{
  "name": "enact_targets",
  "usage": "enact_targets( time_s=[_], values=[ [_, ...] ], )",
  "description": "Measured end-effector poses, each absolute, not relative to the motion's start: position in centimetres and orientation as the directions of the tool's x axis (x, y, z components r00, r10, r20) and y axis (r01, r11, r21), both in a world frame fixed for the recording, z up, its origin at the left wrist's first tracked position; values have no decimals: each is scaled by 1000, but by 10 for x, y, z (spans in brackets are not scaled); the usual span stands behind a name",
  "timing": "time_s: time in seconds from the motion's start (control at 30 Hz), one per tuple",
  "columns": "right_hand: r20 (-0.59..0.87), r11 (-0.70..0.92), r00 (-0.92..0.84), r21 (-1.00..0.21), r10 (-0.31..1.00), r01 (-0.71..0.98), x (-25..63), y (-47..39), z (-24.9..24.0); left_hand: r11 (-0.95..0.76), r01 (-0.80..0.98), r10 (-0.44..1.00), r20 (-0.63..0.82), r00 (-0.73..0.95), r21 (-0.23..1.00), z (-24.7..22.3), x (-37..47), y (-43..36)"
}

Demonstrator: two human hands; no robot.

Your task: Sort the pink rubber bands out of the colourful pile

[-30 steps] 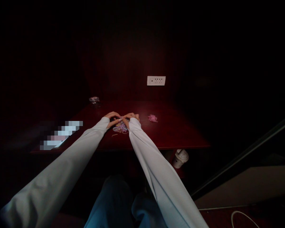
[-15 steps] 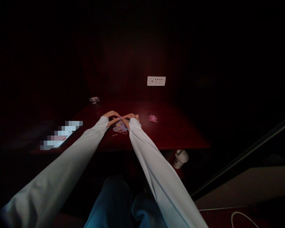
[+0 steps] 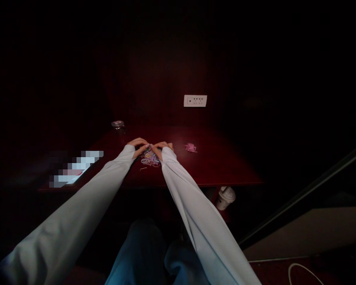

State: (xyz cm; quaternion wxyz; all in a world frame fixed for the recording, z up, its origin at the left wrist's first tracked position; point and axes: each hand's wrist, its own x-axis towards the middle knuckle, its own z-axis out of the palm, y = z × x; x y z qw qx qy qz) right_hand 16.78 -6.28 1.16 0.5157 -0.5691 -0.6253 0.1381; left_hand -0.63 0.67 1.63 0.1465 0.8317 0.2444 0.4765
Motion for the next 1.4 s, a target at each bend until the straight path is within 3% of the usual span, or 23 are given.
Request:
enact_targets(
  time_s=[0.6,1.4],
  values=[
    [525,324,220,-750,822,577,169,-63,15,-848,261,530,744,406,461,15,-4,6],
    [584,381,111,-650,804,658,170,-71,25,-815,280,580,702,413,508,20,-5,0]
  ],
)
